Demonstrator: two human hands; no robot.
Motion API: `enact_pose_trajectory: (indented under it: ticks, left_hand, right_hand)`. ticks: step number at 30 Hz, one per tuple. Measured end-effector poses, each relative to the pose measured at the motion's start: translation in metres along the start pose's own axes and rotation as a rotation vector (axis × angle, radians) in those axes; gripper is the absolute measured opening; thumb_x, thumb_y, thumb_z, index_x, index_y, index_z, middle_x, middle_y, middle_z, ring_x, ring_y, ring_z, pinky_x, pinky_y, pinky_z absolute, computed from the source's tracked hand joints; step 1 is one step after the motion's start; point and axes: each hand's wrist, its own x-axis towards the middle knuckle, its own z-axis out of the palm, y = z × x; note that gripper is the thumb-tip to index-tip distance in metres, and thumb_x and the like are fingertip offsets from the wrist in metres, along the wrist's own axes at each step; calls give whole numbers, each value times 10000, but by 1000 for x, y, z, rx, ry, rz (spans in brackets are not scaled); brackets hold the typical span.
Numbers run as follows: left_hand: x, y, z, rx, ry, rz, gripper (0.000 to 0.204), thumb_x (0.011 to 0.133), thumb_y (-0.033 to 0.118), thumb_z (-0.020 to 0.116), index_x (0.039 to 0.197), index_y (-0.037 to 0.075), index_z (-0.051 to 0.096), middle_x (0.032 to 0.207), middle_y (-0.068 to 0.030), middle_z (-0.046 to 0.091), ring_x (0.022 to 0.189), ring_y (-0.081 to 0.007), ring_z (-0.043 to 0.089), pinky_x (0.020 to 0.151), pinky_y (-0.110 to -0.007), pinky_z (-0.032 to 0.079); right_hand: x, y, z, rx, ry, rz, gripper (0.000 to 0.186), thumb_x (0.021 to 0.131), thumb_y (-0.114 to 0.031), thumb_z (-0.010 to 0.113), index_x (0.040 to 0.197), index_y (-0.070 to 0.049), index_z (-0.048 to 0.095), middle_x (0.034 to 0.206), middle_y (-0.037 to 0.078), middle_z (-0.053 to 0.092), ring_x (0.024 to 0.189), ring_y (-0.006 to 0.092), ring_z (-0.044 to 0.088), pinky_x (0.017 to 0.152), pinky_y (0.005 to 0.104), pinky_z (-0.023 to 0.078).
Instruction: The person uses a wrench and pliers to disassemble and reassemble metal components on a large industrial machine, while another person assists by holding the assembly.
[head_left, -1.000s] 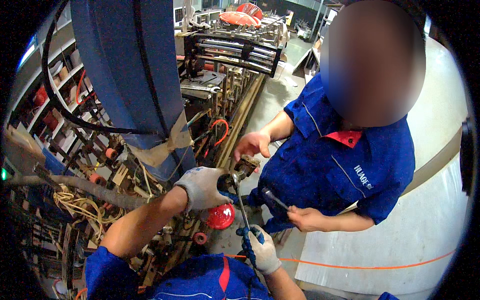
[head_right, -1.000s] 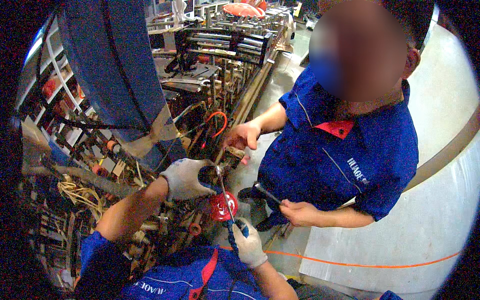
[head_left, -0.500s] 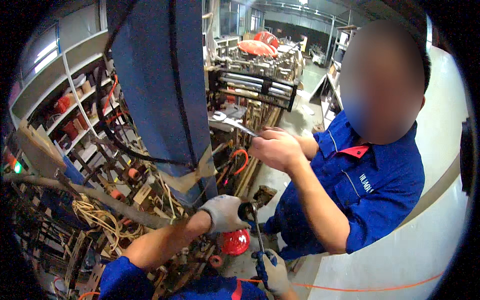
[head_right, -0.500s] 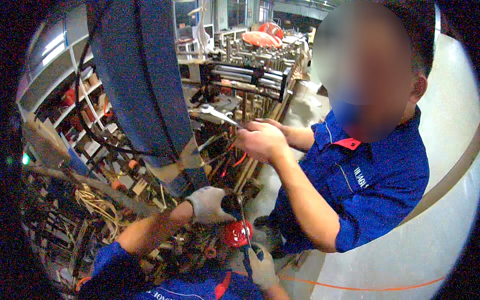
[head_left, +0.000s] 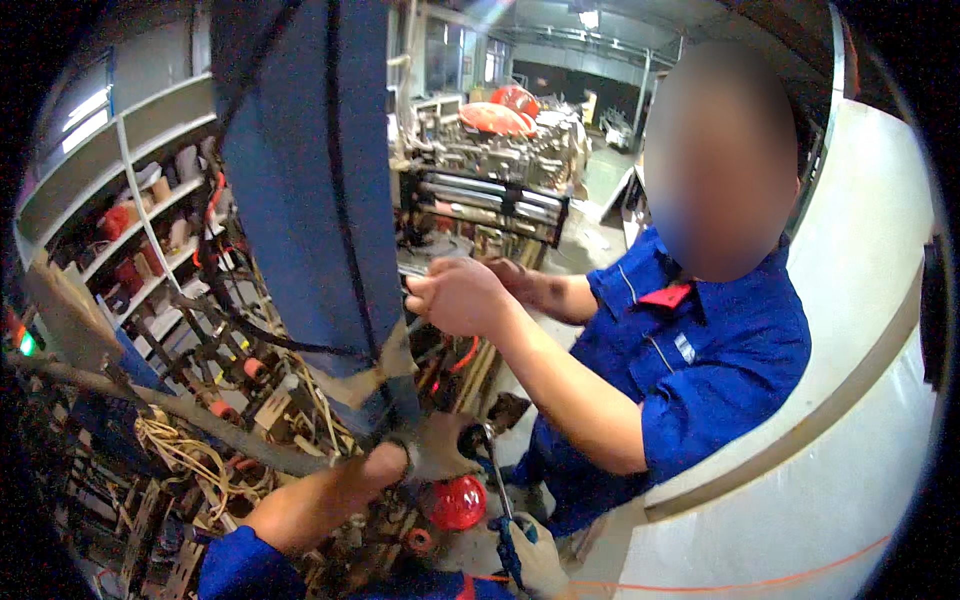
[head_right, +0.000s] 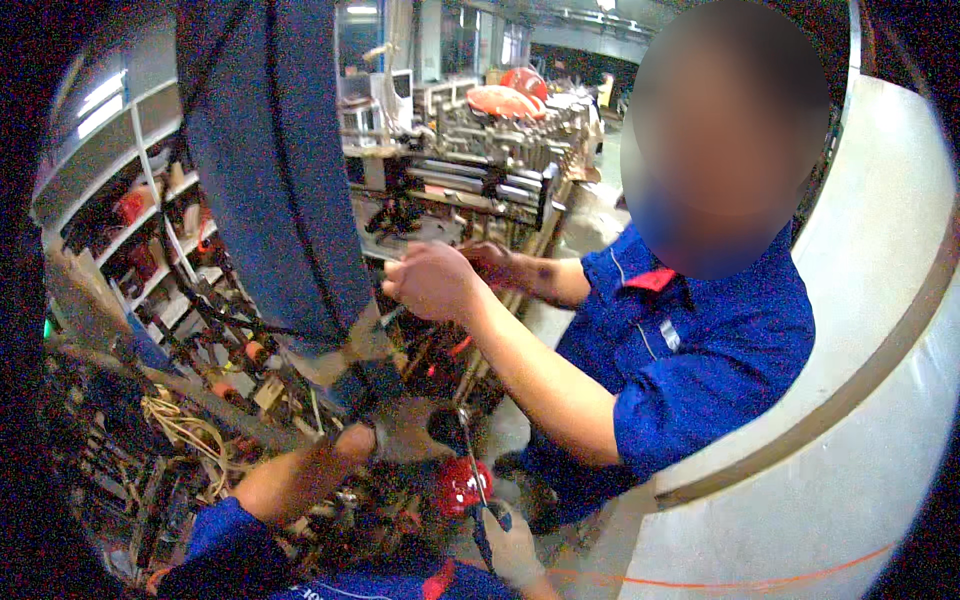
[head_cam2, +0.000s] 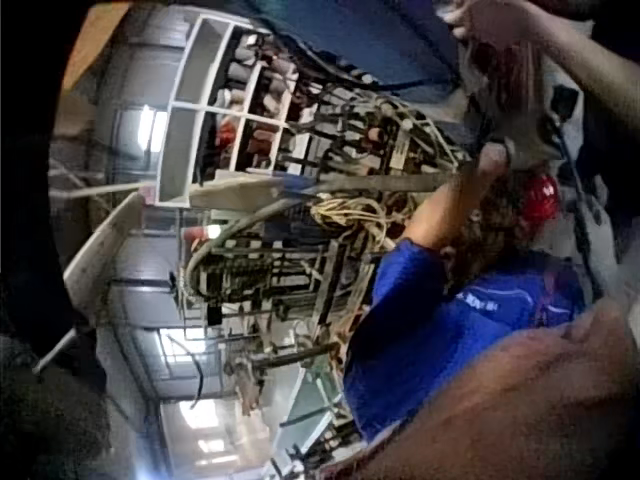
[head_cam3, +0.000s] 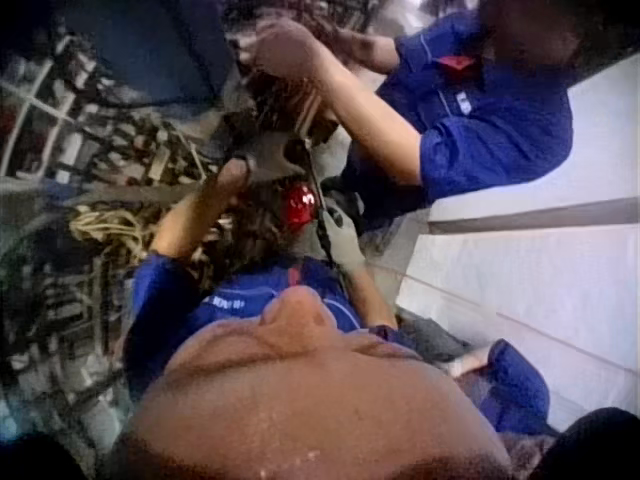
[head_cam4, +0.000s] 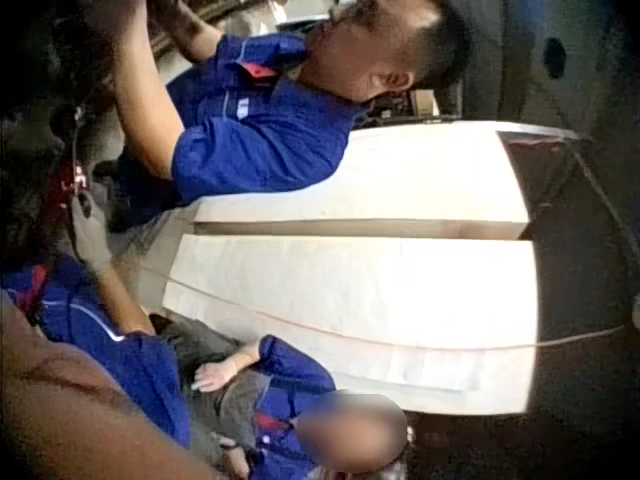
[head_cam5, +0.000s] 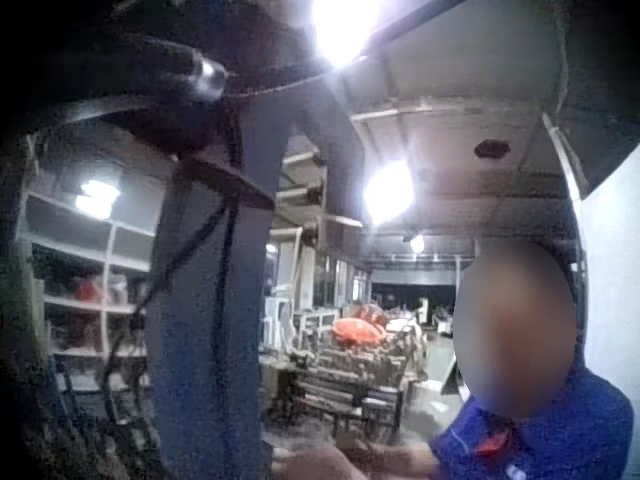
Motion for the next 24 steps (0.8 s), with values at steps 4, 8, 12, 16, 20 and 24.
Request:
enact_pose_trajectory:
  ticks: [4, 8, 12, 16, 20, 24]
  left_hand:
    - [-1, -13, 3, -109, -101, -52, 729, 744, 441, 802, 1333, 63, 600, 1177, -252, 688, 1107, -373, 673, 968, -458, 533]
    - [-9, 13, -18, -73, -132, -183, 671, 766, 439, 812, 1307, 91, 623, 1146, -232, 706, 1078, -368, 683, 964, -440, 539]
    - [-6, 21, -30, -50, -188, -191, 735, 742, 541, 814, 1307, 112, 624, 1160, -243, 699, 1103, -369, 673, 974, -461, 532]
    - [-8, 10, -25, -111, -127, -106, 700, 750, 395, 796, 1331, 58, 599, 1101, -279, 701, 1045, -405, 687, 936, -444, 541]
    - [-9, 3, -12, -56, 69, 40, 715, 737, 449, 798, 1310, 62, 614, 1066, -274, 706, 1022, -403, 694, 910, -462, 552]
    - [-1, 18, -33, 74, -217, -248, 776, 728, 577, 818, 1337, 146, 606, 1161, -220, 700, 1110, -403, 660, 962, -476, 535]
  right_hand:
    - [14, 29, 0, -216, -3, -167, 245, 1055, -228, 538, 1122, -21, 652, 736, -28, 531, 618, 62, 472, 548, 226, 384]
    - [2, 10, 4, -66, 39, 33, 255, 1055, -229, 531, 1135, -23, 658, 757, -15, 540, 645, 73, 478, 574, 233, 398]
    - [1, 18, 4, -98, 65, -5, 276, 1055, -244, 519, 1132, -18, 657, 763, -16, 538, 666, 72, 482, 585, 231, 398]
    - [1, 2, 10, -24, 19, 32, 290, 1052, -253, 522, 1132, -10, 657, 761, -16, 542, 663, 71, 480, 583, 231, 394]
    - [1, 5, 8, -60, 47, 39, 315, 1046, -271, 532, 1145, 2, 653, 741, -23, 535, 647, 65, 468, 572, 229, 380]
    - [0, -16, 10, 74, 0, 143, 339, 1045, -290, 540, 1148, 12, 654, 737, -29, 529, 641, 59, 461, 571, 228, 373]
